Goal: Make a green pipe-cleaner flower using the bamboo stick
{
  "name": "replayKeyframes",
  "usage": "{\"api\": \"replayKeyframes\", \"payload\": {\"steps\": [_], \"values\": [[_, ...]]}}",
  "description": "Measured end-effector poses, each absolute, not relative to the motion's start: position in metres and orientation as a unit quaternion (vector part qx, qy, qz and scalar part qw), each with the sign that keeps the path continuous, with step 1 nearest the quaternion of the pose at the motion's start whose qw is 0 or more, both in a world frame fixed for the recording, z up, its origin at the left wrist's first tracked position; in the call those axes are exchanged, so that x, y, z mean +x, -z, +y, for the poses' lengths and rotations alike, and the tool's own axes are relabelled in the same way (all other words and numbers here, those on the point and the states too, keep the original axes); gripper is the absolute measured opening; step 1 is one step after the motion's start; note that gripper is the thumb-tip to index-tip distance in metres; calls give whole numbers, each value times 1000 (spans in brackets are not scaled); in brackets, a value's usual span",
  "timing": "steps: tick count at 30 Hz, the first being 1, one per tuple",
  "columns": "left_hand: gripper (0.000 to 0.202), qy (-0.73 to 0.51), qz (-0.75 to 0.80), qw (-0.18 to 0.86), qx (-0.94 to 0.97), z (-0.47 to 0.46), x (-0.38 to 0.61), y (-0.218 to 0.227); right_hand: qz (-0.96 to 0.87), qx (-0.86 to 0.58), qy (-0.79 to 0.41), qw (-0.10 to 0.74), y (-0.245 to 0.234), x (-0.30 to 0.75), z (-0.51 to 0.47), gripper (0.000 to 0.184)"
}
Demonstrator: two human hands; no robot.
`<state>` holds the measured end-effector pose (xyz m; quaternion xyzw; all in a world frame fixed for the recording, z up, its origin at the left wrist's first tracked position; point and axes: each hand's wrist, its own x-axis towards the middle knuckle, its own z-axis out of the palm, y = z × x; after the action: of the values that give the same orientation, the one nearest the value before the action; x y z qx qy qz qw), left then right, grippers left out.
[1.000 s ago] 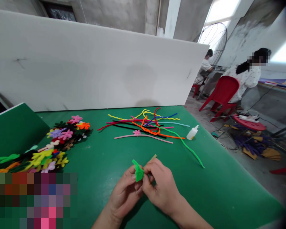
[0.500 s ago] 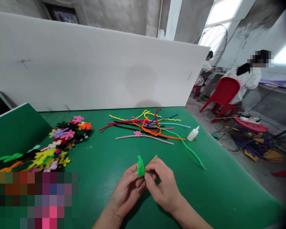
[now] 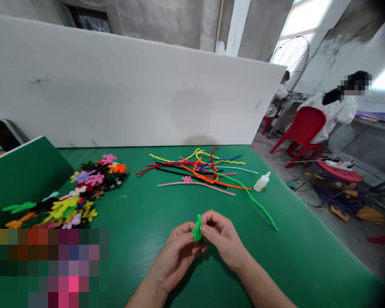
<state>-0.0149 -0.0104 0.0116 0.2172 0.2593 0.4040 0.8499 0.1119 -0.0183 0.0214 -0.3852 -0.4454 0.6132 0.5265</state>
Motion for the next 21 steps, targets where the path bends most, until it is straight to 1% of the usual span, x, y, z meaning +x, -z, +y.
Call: {"api": "replayKeyframes", "payload": {"steps": [5,9,14,21], "values": [[6,-407,232,857,215,-10,-13,-11,-434,-377,-611,545,-18,111,-18,24],[11,-390,215,868,220,-10,-13,-12,-462,-364,-586,557,-18,114,-16,19],[15,-375,199,878,221,-11,-12,-13,-486,-352,-577,554,-19,120,-16,15],[14,-372,197,881,215,-12,-12,-13,-504,-348,-551,567,-17,122,-15,17]]}}
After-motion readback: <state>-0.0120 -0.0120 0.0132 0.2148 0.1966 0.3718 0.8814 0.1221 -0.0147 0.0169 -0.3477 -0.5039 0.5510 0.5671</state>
